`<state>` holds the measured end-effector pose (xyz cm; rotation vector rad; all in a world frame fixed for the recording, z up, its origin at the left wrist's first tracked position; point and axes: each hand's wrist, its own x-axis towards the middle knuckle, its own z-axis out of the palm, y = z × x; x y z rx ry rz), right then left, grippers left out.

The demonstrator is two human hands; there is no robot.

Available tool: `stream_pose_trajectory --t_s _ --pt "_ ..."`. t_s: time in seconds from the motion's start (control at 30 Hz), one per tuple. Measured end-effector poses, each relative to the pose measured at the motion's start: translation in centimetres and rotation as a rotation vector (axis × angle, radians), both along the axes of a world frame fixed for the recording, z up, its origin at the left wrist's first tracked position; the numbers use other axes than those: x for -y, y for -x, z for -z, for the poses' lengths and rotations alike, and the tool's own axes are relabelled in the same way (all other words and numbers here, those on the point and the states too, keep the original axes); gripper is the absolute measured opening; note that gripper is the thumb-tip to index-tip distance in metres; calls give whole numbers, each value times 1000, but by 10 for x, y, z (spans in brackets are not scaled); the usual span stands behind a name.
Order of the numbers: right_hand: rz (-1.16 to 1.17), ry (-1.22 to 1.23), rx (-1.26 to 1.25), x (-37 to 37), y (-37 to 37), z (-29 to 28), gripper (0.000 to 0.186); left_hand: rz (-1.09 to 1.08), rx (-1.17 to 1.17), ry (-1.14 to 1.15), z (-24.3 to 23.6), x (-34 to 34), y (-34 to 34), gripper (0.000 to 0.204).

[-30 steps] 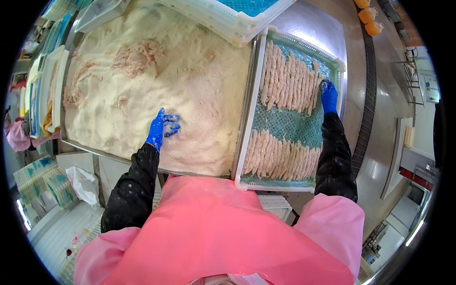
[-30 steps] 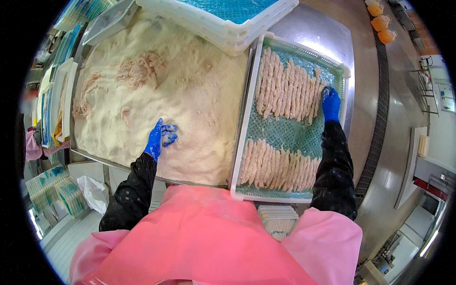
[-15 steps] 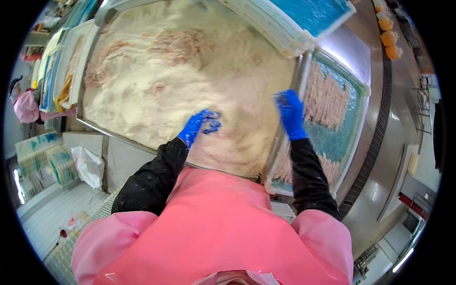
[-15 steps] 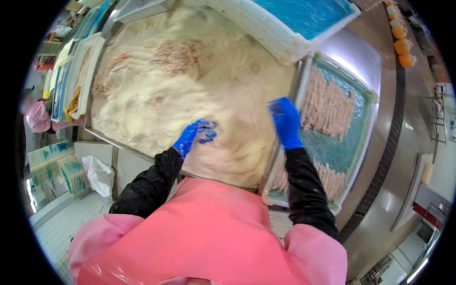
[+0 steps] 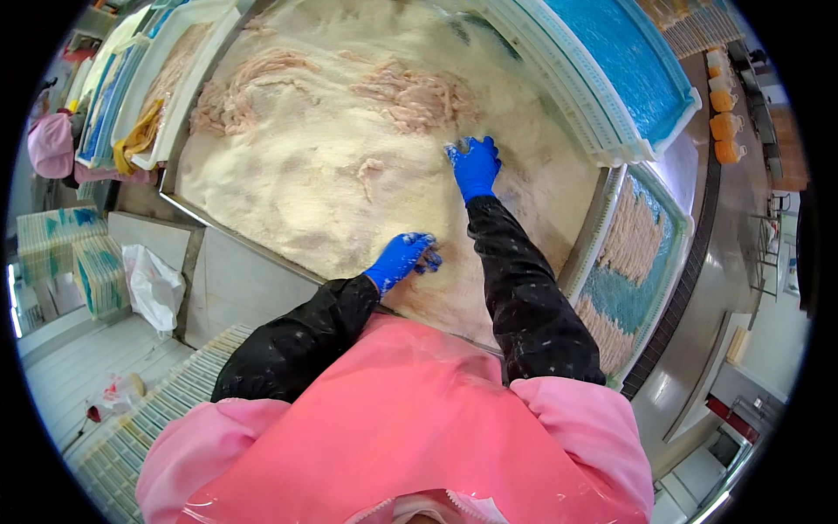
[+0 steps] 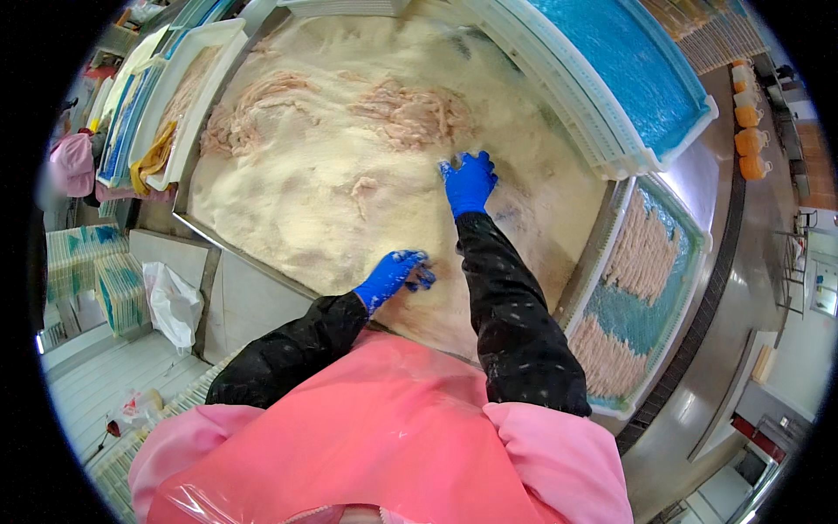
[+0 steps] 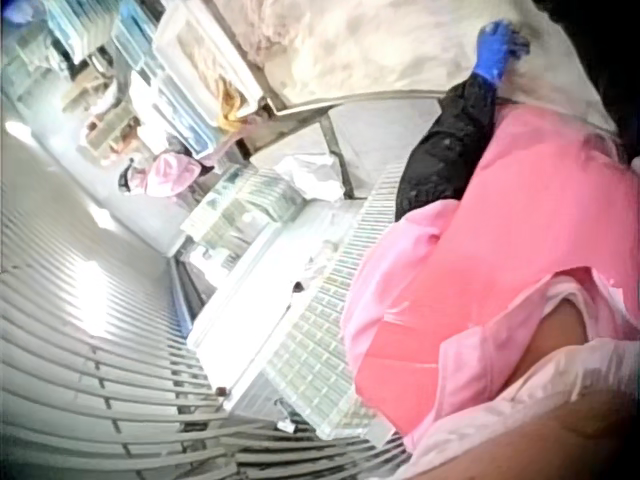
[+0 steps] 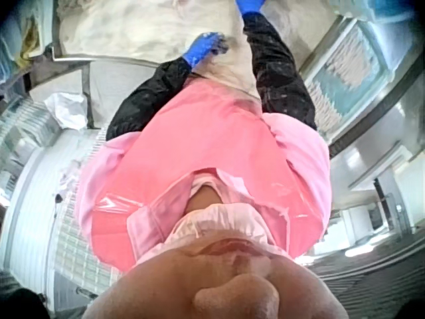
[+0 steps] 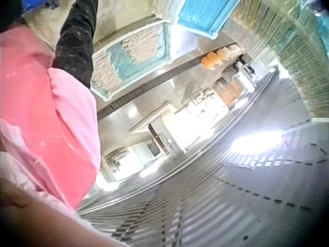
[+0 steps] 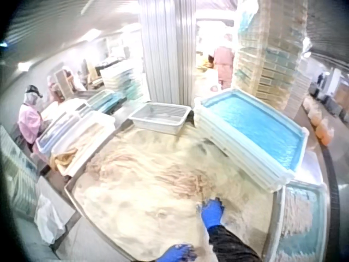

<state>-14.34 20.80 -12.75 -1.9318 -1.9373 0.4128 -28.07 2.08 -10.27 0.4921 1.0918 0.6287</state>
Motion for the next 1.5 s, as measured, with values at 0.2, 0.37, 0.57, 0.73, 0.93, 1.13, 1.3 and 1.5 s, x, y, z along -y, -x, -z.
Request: stream_pose_trajectory --t_s 0.2,0.37,0.57,0.73,0.93,1.13,1.3,1.5 --pt "-11 195 -361 -13 -18 35 39 41 85 -7 7 -3 5 34" --pt "-95 275 -584 23 -31 26 39 79 80 -40 1 -5 10 34" --pt "-199 263 -287 123 -47 -29 35 81 109 90 -14 -12 18 32" --pt "200 302 -1275 163 -88 -4 32 -151 -765 -911 -10 -37 14 32" --pt "2 -8 -925 131 -38 -3 33 -643 33 -421 29 -75 -53 34" --pt "-324 -138 -141 129 -26 -33 51 -417 1187 6 90 -64 -51 43" --pt "-130 60 -619 153 -2 -31 52 -345 770 100 -14 -54 -66 58" --pt "-212 -148 -563 51 -53 -8 39 -472 948 221 2 -53 -43 61"
